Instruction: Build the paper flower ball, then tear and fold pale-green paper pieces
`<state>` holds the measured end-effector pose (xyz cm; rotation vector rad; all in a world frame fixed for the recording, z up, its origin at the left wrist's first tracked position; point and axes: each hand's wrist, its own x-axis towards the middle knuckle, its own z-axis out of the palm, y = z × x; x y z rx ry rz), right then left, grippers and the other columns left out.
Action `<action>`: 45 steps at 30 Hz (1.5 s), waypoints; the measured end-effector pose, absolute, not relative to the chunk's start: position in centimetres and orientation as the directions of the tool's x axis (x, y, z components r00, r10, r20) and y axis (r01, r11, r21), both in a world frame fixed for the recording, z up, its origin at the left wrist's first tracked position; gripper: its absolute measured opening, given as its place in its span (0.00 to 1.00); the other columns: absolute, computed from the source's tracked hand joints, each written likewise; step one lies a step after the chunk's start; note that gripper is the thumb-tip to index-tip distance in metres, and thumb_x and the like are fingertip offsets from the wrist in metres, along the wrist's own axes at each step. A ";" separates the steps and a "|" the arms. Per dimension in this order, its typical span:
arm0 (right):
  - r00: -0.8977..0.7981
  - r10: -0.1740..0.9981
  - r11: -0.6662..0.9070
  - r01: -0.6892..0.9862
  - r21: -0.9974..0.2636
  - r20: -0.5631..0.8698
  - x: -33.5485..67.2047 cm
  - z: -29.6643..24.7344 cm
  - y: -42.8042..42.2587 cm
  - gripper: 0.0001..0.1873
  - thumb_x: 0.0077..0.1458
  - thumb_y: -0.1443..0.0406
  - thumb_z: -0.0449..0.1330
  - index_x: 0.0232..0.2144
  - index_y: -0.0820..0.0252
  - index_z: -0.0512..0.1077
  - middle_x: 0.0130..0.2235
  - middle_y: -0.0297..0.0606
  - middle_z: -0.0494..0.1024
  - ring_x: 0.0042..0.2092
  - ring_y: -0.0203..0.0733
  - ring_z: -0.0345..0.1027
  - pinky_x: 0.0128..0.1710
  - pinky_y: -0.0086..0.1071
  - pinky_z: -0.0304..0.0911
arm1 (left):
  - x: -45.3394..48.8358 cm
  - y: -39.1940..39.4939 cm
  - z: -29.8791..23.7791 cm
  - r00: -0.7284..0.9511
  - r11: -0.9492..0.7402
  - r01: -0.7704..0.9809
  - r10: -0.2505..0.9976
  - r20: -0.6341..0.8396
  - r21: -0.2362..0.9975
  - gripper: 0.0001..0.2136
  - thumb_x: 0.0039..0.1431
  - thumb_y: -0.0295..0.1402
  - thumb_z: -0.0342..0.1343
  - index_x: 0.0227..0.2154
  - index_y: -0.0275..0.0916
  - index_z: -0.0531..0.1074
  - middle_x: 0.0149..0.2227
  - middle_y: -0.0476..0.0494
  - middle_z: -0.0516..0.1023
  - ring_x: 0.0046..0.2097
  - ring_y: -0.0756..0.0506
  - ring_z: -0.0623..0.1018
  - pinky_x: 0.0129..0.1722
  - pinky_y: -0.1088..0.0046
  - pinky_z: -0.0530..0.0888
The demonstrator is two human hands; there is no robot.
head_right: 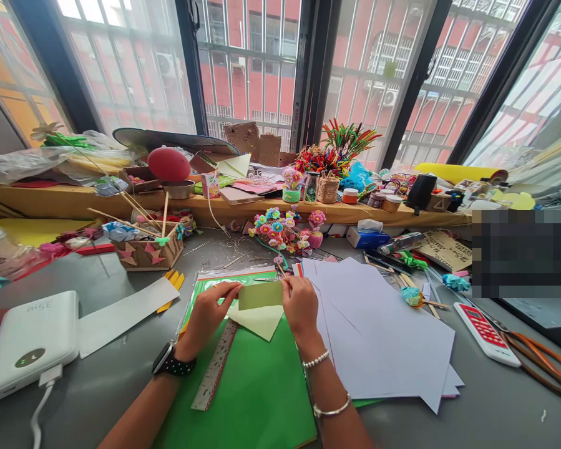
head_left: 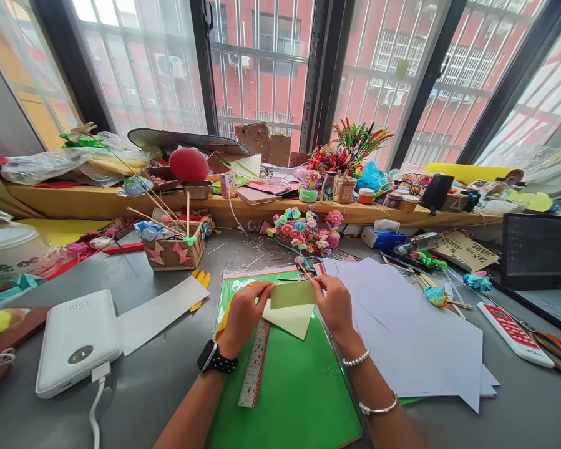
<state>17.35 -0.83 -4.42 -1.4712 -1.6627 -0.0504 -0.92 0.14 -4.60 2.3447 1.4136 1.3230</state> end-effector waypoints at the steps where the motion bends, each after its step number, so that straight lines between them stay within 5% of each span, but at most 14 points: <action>1: 0.118 0.776 0.285 0.811 -0.510 0.620 17.4 -4.4 -0.8 0.09 0.52 0.69 0.50 0.27 0.61 0.70 0.28 0.40 0.74 0.31 0.42 0.64 0.31 0.32 0.59 | -0.9 0.1 -4.6 0.194 -0.564 0.671 0.760 0.621 0.481 0.10 0.55 0.32 0.46 0.31 0.37 0.72 0.32 0.43 0.77 0.33 0.46 0.75 0.34 0.73 0.69; 8: 0.210 0.749 0.254 0.784 -0.566 0.628 17.7 -4.3 -0.8 0.11 0.53 0.67 0.49 0.28 0.63 0.70 0.29 0.42 0.74 0.31 0.43 0.64 0.31 0.34 0.59 | -1.2 0.0 -4.6 0.200 -0.561 0.679 0.762 0.617 0.473 0.09 0.55 0.31 0.46 0.32 0.36 0.71 0.32 0.43 0.77 0.33 0.47 0.75 0.34 0.72 0.69; 16: -0.168 0.795 0.518 0.687 -0.509 0.582 16.0 -4.3 -1.3 0.07 0.52 0.66 0.53 0.30 0.60 0.70 0.31 0.38 0.75 0.36 0.42 0.65 0.37 0.33 0.60 | -0.5 -0.4 -4.7 0.296 -0.631 0.636 0.732 0.614 0.445 0.08 0.55 0.28 0.46 0.32 0.36 0.70 0.32 0.44 0.76 0.34 0.48 0.74 0.35 0.74 0.69; 24: -0.212 0.807 0.527 0.679 -0.511 0.551 16.2 -4.6 -1.0 0.07 0.52 0.68 0.52 0.28 0.60 0.71 0.30 0.37 0.75 0.34 0.40 0.66 0.34 0.32 0.61 | -0.4 -0.4 -4.6 0.304 -0.636 0.639 0.726 0.617 0.432 0.08 0.56 0.28 0.45 0.33 0.36 0.70 0.33 0.44 0.76 0.35 0.47 0.74 0.36 0.73 0.69; 31: -0.239 0.799 0.541 0.687 -0.485 0.551 15.8 -4.5 -1.1 0.08 0.52 0.68 0.52 0.28 0.60 0.71 0.29 0.38 0.75 0.33 0.41 0.66 0.34 0.32 0.60 | -0.3 -0.8 -4.1 0.315 -0.597 0.587 0.791 0.525 0.548 0.07 0.55 0.31 0.47 0.30 0.37 0.69 0.31 0.46 0.75 0.33 0.49 0.74 0.34 0.75 0.69; 45: 0.077 0.798 0.337 0.765 -0.548 0.598 18.2 -3.9 -0.7 0.11 0.54 0.66 0.48 0.29 0.62 0.69 0.31 0.42 0.74 0.33 0.43 0.65 0.33 0.35 0.60 | -1.0 -0.2 -4.1 0.125 -0.542 0.600 0.790 0.601 0.588 0.07 0.54 0.32 0.48 0.28 0.37 0.70 0.29 0.46 0.75 0.31 0.48 0.74 0.31 0.74 0.69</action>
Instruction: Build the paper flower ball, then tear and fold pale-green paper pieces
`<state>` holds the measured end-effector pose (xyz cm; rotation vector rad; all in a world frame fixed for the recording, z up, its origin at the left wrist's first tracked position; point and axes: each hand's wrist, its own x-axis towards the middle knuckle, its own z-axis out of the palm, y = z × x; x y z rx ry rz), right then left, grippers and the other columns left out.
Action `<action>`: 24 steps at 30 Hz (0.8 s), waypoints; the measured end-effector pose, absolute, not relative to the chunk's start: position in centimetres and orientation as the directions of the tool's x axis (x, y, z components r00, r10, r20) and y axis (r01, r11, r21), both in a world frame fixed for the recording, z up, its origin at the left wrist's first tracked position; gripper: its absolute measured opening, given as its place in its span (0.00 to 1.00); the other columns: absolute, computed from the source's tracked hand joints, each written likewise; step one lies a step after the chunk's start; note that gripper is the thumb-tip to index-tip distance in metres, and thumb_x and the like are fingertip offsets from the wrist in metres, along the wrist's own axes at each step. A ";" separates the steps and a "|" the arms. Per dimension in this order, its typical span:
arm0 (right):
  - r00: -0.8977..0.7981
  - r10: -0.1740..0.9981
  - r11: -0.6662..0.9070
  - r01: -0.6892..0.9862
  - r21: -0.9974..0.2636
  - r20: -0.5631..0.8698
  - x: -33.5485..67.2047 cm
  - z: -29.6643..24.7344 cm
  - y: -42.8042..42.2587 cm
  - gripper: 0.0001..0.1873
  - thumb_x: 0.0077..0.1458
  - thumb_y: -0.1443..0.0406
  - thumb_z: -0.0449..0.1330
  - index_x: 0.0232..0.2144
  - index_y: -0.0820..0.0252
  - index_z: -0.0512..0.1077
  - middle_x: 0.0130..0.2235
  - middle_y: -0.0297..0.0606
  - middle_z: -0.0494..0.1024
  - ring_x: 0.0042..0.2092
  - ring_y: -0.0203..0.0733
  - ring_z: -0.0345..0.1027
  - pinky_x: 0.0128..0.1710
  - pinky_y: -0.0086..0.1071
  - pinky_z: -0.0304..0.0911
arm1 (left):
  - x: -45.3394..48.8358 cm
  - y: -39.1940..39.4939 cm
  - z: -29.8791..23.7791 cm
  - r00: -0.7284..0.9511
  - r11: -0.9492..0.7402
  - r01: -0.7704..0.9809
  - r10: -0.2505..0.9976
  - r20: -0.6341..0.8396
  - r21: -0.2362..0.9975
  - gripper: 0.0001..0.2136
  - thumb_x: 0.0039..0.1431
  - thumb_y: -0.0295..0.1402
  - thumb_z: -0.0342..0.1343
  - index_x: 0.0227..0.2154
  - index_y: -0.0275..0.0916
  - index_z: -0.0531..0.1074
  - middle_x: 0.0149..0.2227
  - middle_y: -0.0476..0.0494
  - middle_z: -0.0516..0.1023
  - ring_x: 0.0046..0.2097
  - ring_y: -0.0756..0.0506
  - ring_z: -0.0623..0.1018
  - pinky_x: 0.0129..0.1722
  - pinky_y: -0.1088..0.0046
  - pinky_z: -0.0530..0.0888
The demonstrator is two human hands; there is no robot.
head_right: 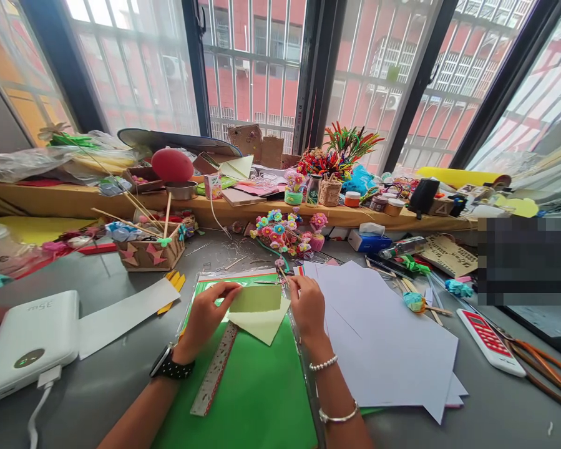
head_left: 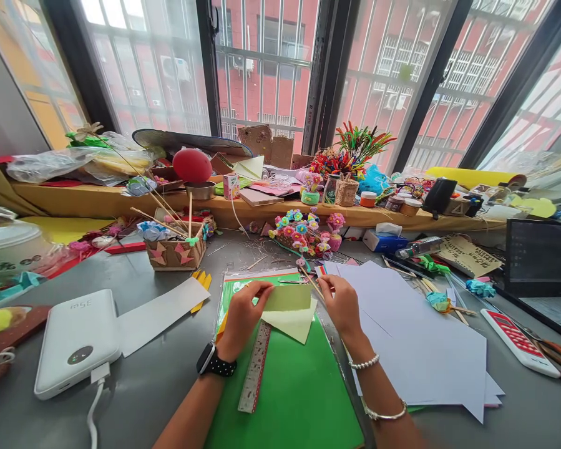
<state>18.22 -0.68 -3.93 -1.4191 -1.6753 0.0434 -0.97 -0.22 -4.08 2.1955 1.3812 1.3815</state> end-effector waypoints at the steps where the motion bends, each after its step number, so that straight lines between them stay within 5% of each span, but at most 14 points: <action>1: 0.045 0.797 0.368 0.755 -0.543 0.602 18.0 -3.9 -0.7 0.09 0.53 0.66 0.49 0.30 0.62 0.69 0.32 0.41 0.74 0.34 0.42 0.65 0.34 0.34 0.60 | -0.9 -0.3 -4.1 0.152 -0.555 0.594 0.789 0.596 0.583 0.07 0.54 0.32 0.48 0.28 0.38 0.70 0.29 0.47 0.75 0.31 0.49 0.74 0.31 0.75 0.69; 6: -0.211 0.797 0.531 0.691 -0.491 0.565 16.3 -4.0 -1.1 0.06 0.51 0.66 0.53 0.28 0.59 0.71 0.29 0.38 0.75 0.35 0.42 0.65 0.35 0.33 0.60 | -0.6 -0.4 -4.3 0.242 -0.609 0.573 0.765 0.597 0.548 0.07 0.54 0.31 0.47 0.29 0.39 0.70 0.30 0.47 0.75 0.33 0.48 0.74 0.33 0.74 0.69; 14: -0.131 0.833 0.469 0.684 -0.559 0.538 16.8 -3.9 -1.0 0.07 0.50 0.68 0.53 0.25 0.59 0.71 0.27 0.38 0.75 0.32 0.43 0.65 0.33 0.34 0.60 | -1.2 0.1 -4.0 0.174 -0.558 0.607 0.788 0.590 0.566 0.08 0.54 0.32 0.47 0.29 0.39 0.71 0.31 0.45 0.77 0.34 0.47 0.75 0.34 0.71 0.69; 20: 0.053 0.853 0.382 0.614 -0.690 0.519 17.2 -3.6 -1.1 0.10 0.52 0.65 0.50 0.27 0.61 0.70 0.29 0.40 0.75 0.30 0.40 0.67 0.31 0.32 0.62 | -1.6 0.1 -3.6 -0.091 -0.386 0.390 0.887 0.452 0.836 0.10 0.53 0.37 0.48 0.30 0.36 0.70 0.28 0.44 0.77 0.32 0.46 0.76 0.34 0.70 0.71; 24: 0.131 0.895 0.340 0.421 -0.841 0.427 16.7 -3.5 -1.3 0.13 0.51 0.61 0.51 0.26 0.62 0.70 0.27 0.38 0.75 0.28 0.39 0.68 0.26 0.28 0.63 | -1.0 0.0 -3.5 0.030 -0.262 0.164 0.965 0.261 0.951 0.14 0.49 0.41 0.51 0.29 0.33 0.70 0.29 0.42 0.77 0.32 0.45 0.76 0.33 0.70 0.73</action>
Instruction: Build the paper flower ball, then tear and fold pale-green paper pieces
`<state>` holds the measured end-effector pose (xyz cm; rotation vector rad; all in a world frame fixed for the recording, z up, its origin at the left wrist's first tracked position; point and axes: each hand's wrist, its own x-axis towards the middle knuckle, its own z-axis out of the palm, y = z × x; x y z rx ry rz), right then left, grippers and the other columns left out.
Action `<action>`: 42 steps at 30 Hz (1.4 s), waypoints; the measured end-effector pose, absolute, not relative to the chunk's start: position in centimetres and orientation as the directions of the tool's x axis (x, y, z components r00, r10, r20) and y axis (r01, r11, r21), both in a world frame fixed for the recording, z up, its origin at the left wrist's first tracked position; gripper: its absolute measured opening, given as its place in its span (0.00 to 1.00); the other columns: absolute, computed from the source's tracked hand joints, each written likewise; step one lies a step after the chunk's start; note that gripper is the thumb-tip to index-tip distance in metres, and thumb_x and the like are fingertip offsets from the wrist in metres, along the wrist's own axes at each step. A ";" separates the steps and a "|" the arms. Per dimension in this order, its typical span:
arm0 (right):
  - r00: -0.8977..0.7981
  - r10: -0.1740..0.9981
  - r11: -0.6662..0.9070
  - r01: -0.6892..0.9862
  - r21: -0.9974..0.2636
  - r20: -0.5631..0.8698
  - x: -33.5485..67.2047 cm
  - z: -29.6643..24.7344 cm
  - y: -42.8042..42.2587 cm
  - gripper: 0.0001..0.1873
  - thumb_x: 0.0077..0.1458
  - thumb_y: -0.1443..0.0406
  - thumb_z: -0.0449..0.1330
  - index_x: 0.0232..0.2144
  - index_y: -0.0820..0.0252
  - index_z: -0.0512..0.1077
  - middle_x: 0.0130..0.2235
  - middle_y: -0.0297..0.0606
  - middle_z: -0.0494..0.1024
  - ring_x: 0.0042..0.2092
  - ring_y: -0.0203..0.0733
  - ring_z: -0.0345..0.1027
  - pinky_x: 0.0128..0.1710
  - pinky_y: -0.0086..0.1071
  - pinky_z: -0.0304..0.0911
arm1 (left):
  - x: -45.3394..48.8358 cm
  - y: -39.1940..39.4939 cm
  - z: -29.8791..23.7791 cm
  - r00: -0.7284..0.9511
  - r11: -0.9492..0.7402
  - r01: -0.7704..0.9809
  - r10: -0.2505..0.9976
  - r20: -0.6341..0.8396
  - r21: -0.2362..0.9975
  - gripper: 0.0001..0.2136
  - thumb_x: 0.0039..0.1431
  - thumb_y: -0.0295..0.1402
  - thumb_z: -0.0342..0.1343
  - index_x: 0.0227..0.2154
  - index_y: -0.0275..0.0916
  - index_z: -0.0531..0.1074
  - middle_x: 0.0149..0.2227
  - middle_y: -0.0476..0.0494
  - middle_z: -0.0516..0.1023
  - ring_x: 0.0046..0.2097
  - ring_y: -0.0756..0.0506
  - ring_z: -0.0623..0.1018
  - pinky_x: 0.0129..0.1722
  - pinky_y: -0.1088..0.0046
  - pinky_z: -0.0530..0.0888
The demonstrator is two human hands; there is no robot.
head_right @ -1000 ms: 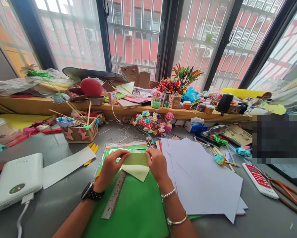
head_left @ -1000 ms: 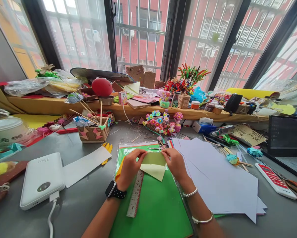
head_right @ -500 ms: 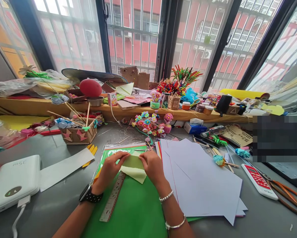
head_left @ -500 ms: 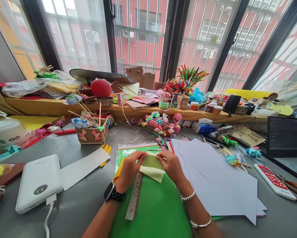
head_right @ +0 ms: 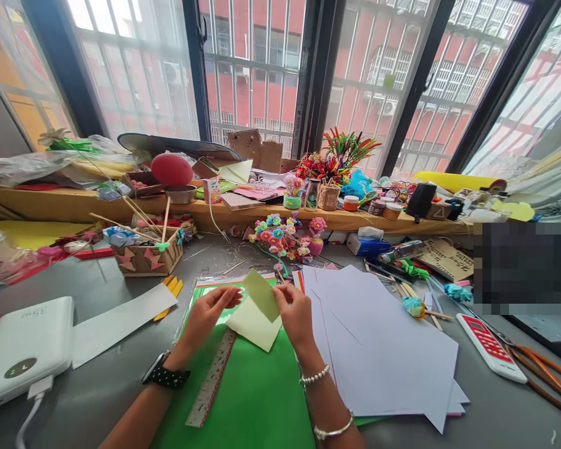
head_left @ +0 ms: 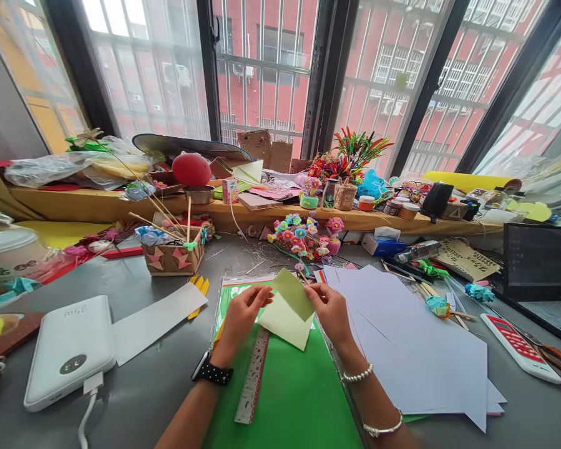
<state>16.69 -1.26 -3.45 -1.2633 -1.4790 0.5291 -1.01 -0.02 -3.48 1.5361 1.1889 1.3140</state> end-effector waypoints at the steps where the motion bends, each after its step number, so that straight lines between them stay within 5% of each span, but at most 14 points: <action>1: 0.147 0.907 0.325 0.352 -0.878 0.394 16.6 -3.5 -1.2 0.13 0.50 0.60 0.51 0.26 0.63 0.70 0.26 0.38 0.75 0.28 0.39 0.68 0.26 0.28 0.63 | -0.8 0.0 -3.5 0.061 -0.233 0.143 0.972 0.226 0.962 0.14 0.47 0.41 0.53 0.29 0.33 0.70 0.29 0.41 0.76 0.32 0.45 0.76 0.33 0.69 0.73; 9: 0.102 0.940 0.300 0.204 -0.932 0.325 16.2 -4.1 -0.9 0.14 0.49 0.58 0.53 0.27 0.64 0.70 0.27 0.39 0.75 0.28 0.40 0.68 0.26 0.29 0.64 | -0.3 -0.3 -3.3 0.217 -0.077 0.002 0.973 0.075 0.997 0.11 0.43 0.38 0.57 0.26 0.34 0.72 0.26 0.45 0.76 0.31 0.46 0.76 0.36 0.69 0.73; 17: 0.060 0.843 0.441 0.492 -0.751 0.534 15.2 -4.1 -1.6 0.14 0.49 0.61 0.54 0.39 0.59 0.69 0.39 0.42 0.74 0.40 0.43 0.66 0.38 0.36 0.63 | -0.3 -0.8 -2.9 0.189 -0.079 0.011 0.979 0.075 0.997 0.10 0.43 0.38 0.57 0.23 0.35 0.71 0.24 0.46 0.76 0.30 0.46 0.76 0.35 0.69 0.73; 21: -0.026 0.853 0.460 0.509 -0.728 0.521 15.1 -4.0 -1.6 0.21 0.44 0.57 0.59 0.41 0.60 0.68 0.41 0.43 0.73 0.41 0.45 0.65 0.39 0.37 0.62 | -0.3 -0.8 -2.6 0.188 -0.085 -0.019 0.978 0.087 0.996 0.11 0.43 0.39 0.56 0.22 0.35 0.70 0.23 0.47 0.75 0.30 0.47 0.75 0.35 0.69 0.73; 30: -0.159 0.874 0.477 0.459 -0.750 0.459 14.7 -3.4 -2.2 0.22 0.43 0.58 0.59 0.42 0.60 0.68 0.40 0.41 0.73 0.39 0.42 0.66 0.37 0.35 0.63 | -0.4 -0.3 -3.1 0.315 -0.095 -0.096 0.941 0.121 0.991 0.22 0.44 0.38 0.57 0.43 0.36 0.66 0.42 0.39 0.73 0.42 0.41 0.74 0.40 0.66 0.71; 42: -0.184 0.868 0.494 0.396 -0.774 0.460 14.7 -3.6 -2.0 0.20 0.45 0.58 0.58 0.42 0.58 0.68 0.39 0.40 0.74 0.38 0.42 0.68 0.36 0.34 0.64 | -0.5 -0.4 -3.1 0.338 -0.057 -0.064 0.938 0.075 0.996 0.22 0.46 0.39 0.55 0.46 0.38 0.64 0.46 0.41 0.71 0.41 0.43 0.74 0.39 0.68 0.71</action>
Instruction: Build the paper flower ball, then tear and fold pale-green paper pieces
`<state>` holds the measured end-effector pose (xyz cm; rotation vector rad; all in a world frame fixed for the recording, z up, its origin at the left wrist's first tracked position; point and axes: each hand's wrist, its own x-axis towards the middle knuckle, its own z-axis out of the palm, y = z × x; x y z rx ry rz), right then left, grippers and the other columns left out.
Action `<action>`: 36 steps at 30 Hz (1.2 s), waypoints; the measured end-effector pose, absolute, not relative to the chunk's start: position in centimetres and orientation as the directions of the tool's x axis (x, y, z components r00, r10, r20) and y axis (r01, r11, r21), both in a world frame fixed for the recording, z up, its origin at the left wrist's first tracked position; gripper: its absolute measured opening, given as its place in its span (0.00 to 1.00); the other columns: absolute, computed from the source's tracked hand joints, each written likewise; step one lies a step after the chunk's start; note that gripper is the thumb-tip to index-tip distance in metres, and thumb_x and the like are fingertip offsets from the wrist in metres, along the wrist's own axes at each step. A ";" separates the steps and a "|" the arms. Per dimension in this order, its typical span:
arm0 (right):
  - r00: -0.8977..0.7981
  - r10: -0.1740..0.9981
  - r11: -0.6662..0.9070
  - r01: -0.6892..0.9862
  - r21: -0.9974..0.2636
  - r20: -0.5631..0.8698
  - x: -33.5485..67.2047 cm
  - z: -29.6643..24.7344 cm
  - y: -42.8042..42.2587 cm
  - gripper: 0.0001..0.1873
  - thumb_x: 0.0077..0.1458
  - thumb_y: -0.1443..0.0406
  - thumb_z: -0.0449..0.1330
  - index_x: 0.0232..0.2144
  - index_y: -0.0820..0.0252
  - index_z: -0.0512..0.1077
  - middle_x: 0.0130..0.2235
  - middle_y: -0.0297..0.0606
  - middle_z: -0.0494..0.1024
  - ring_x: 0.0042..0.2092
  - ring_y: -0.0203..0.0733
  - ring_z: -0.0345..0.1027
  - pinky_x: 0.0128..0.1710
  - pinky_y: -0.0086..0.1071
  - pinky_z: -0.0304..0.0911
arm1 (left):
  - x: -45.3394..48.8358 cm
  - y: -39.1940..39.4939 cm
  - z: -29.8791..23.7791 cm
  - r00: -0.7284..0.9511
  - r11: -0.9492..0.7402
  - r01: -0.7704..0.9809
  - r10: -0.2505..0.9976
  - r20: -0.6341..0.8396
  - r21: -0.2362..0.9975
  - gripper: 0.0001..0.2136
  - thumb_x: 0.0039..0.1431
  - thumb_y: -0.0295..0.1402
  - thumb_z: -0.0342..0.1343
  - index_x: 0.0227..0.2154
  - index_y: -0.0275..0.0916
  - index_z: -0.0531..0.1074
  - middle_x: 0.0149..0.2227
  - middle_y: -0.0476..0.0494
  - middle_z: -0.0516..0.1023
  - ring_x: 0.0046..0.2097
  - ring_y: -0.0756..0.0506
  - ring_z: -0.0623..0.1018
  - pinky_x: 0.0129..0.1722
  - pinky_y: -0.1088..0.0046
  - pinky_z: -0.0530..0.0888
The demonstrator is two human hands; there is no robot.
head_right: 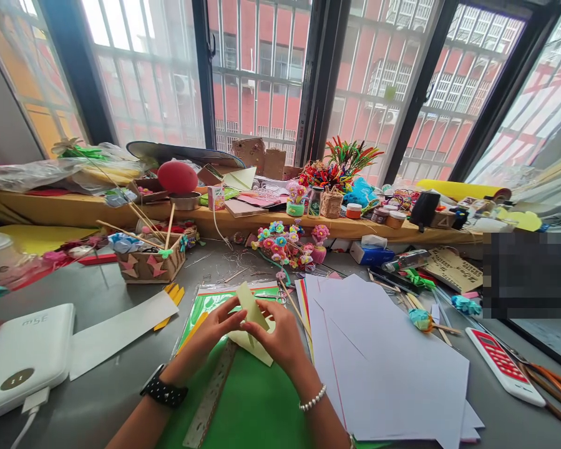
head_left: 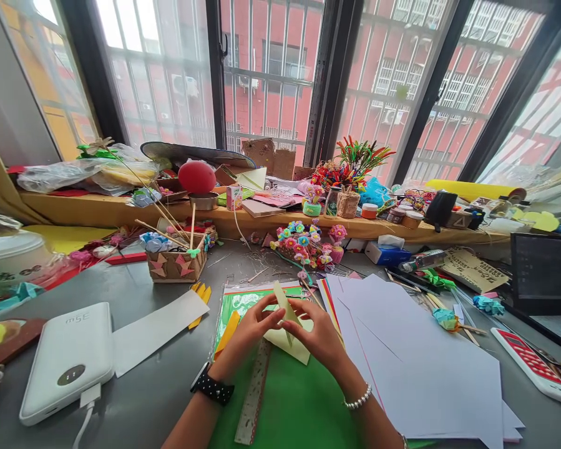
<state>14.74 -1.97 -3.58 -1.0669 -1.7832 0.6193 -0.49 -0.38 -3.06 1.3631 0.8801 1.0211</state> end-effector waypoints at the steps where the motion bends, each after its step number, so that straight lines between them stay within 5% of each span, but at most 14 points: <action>1: -0.189 0.871 0.489 0.393 -0.778 0.453 14.7 -3.6 -2.0 0.20 0.46 0.58 0.58 0.42 0.58 0.68 0.40 0.41 0.74 0.38 0.42 0.68 0.36 0.34 0.64 | -0.5 -0.4 -3.1 0.335 -0.056 -0.058 0.939 0.072 0.997 0.22 0.46 0.39 0.55 0.46 0.38 0.64 0.46 0.41 0.70 0.41 0.43 0.74 0.39 0.68 0.72; 7: -0.233 0.868 0.496 0.361 -0.790 0.439 14.6 -3.5 -2.1 0.16 0.52 0.62 0.51 0.43 0.59 0.67 0.39 0.40 0.74 0.36 0.40 0.68 0.35 0.33 0.64 | -0.7 -0.4 -3.2 0.354 -0.074 -0.084 0.930 0.099 0.994 0.20 0.47 0.39 0.54 0.44 0.39 0.65 0.43 0.42 0.73 0.41 0.42 0.73 0.38 0.68 0.72; 16: -0.170 0.907 0.417 0.495 -0.762 0.386 14.7 -3.6 -2.1 0.12 0.52 0.65 0.47 0.28 0.64 0.70 0.25 0.37 0.73 0.26 0.37 0.64 0.25 0.27 0.57 | -0.9 -0.5 -3.5 0.253 -0.061 -0.089 0.964 0.082 0.994 0.15 0.48 0.36 0.48 0.39 0.39 0.70 0.34 0.44 0.76 0.35 0.45 0.74 0.35 0.69 0.71; 24: -0.145 0.954 0.297 0.324 -0.898 0.263 15.0 -4.1 -1.8 0.13 0.49 0.62 0.51 0.30 0.65 0.70 0.28 0.39 0.75 0.28 0.39 0.67 0.25 0.28 0.61 | -0.6 -0.4 -3.6 0.133 -0.022 -0.046 0.991 0.028 0.999 0.13 0.42 0.38 0.55 0.31 0.35 0.71 0.30 0.44 0.77 0.32 0.43 0.75 0.31 0.69 0.71; 31: -0.029 0.953 0.300 0.208 -0.931 0.301 15.4 -3.7 -1.6 0.14 0.47 0.59 0.55 0.34 0.64 0.71 0.32 0.42 0.76 0.33 0.44 0.70 0.29 0.32 0.66 | 0.0 -0.8 -3.9 0.124 -0.158 0.169 0.983 0.139 0.973 0.12 0.44 0.39 0.55 0.27 0.33 0.72 0.26 0.45 0.77 0.28 0.46 0.74 0.24 0.74 0.70; 36: 0.024 0.901 0.408 0.291 -0.865 0.433 15.3 -3.0 -2.2 0.11 0.48 0.66 0.53 0.35 0.61 0.71 0.36 0.40 0.76 0.37 0.43 0.69 0.36 0.32 0.65 | 0.6 -1.4 -3.1 0.147 -0.341 0.329 0.940 0.309 0.881 0.11 0.47 0.38 0.53 0.26 0.34 0.73 0.25 0.45 0.77 0.27 0.47 0.74 0.24 0.76 0.70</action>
